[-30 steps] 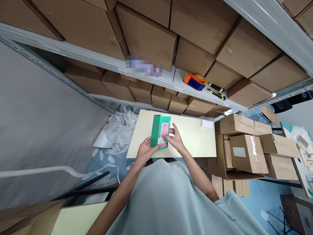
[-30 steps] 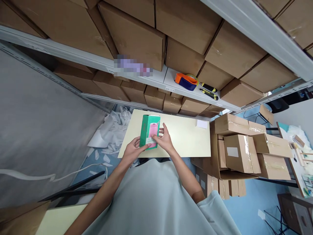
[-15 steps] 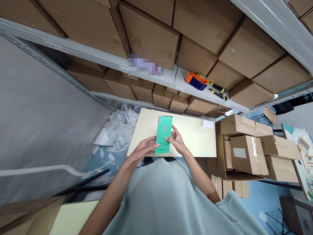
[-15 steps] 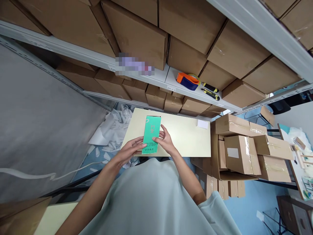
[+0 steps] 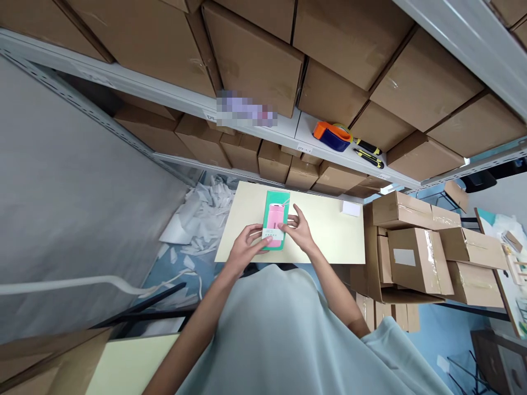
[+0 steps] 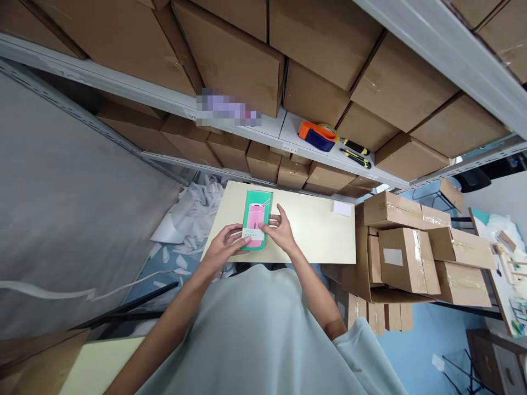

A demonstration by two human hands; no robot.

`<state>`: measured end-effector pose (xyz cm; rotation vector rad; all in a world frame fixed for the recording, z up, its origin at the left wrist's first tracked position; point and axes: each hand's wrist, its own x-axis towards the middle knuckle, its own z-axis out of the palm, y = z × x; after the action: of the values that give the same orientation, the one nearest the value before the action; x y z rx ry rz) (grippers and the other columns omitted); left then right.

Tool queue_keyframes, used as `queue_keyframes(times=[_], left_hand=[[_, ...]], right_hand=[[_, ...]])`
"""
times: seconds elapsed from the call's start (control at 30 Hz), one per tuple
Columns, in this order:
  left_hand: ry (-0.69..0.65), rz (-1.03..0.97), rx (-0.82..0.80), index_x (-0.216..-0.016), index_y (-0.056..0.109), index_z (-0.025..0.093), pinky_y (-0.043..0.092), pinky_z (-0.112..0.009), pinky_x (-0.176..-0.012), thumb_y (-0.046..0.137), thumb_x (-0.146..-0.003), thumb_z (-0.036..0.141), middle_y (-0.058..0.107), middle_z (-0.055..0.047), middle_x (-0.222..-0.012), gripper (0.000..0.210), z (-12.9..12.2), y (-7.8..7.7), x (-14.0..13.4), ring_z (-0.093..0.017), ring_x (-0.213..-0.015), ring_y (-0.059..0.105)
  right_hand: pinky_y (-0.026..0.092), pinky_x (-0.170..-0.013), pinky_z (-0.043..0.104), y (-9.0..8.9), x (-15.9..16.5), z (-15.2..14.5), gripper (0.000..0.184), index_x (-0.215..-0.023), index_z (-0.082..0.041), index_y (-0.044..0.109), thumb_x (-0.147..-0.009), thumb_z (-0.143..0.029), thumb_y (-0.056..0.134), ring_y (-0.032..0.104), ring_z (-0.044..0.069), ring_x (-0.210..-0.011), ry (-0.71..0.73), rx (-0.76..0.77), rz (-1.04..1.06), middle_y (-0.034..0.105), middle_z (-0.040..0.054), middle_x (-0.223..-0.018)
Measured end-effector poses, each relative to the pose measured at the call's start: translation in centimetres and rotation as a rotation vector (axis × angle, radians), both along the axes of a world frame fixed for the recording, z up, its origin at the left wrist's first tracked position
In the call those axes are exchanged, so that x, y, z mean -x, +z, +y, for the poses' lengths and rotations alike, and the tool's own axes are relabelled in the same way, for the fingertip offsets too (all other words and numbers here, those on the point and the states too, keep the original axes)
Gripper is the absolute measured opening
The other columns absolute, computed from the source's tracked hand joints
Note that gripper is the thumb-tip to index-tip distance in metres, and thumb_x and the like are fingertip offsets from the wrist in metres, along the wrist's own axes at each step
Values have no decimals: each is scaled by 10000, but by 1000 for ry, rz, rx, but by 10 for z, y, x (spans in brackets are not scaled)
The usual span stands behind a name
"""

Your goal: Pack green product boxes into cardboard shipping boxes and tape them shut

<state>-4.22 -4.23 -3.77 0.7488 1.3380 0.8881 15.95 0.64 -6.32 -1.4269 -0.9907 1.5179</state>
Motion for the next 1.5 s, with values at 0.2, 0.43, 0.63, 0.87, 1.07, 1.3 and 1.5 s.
queue_keyframes(times=[0.2,0.43,0.63,0.87,1.07,1.3,1.5], left_hand=[[-237,-131,22,-1376,655,239,599,-556,-1167,1019,-591,629,735,-181,-1489,948,2,-2,20,-402,-1436,675],[-115,69,-147,-1327,624,234,647,-497,-1087,983,-602,585,713,-153,-1456,881,-2,-13,15,-384,-1458,631],[-12,546,-429,-1383,625,247,602,-486,-1135,788,-790,372,695,-132,-1440,628,-3,-4,9,-346,-1369,662],[99,836,-635,-1416,631,230,459,-543,-1279,707,-901,233,688,-165,-1464,521,-17,7,16,-357,-1449,615],[120,881,-638,-1347,687,252,428,-573,-1302,722,-882,199,653,-170,-1497,470,-18,-15,39,-374,-1492,584],[-104,878,-440,-1454,632,242,568,-450,-1116,646,-855,224,688,-151,-1419,600,-28,-59,46,-358,-1350,663],[-97,749,-87,-1328,649,199,611,-415,-943,739,-758,433,740,-150,-1235,622,-5,-115,52,-350,-1141,747]], right_hand=[[600,-1132,452,12,-7,-12,1389,-1801,-336,221,-692,-533,1033,757,251,-1202,173,-51,96,705,89,-1392],[499,-1270,534,88,-7,-8,1121,-1786,-403,311,-865,-543,934,583,333,-1503,260,-430,-295,483,116,-1719],[448,-1311,577,121,-12,-2,884,-1646,-421,586,-852,-580,941,450,387,-1609,305,-444,-533,385,84,-1764],[398,-1341,551,116,-22,3,611,-1627,-384,624,-1043,-507,753,524,333,-1556,350,-514,-470,589,97,-1625],[444,-1320,501,90,-19,-9,687,-1660,-387,573,-1016,-509,779,525,295,-1567,364,-457,-379,565,72,-1679],[609,-1110,476,17,2,8,549,-1395,-257,773,-905,-499,828,723,284,-1275,250,-283,-372,741,134,-1456],[585,-1147,492,-9,50,53,343,-1149,-219,821,-849,-382,847,732,297,-1279,185,-248,-527,806,129,-1305]])
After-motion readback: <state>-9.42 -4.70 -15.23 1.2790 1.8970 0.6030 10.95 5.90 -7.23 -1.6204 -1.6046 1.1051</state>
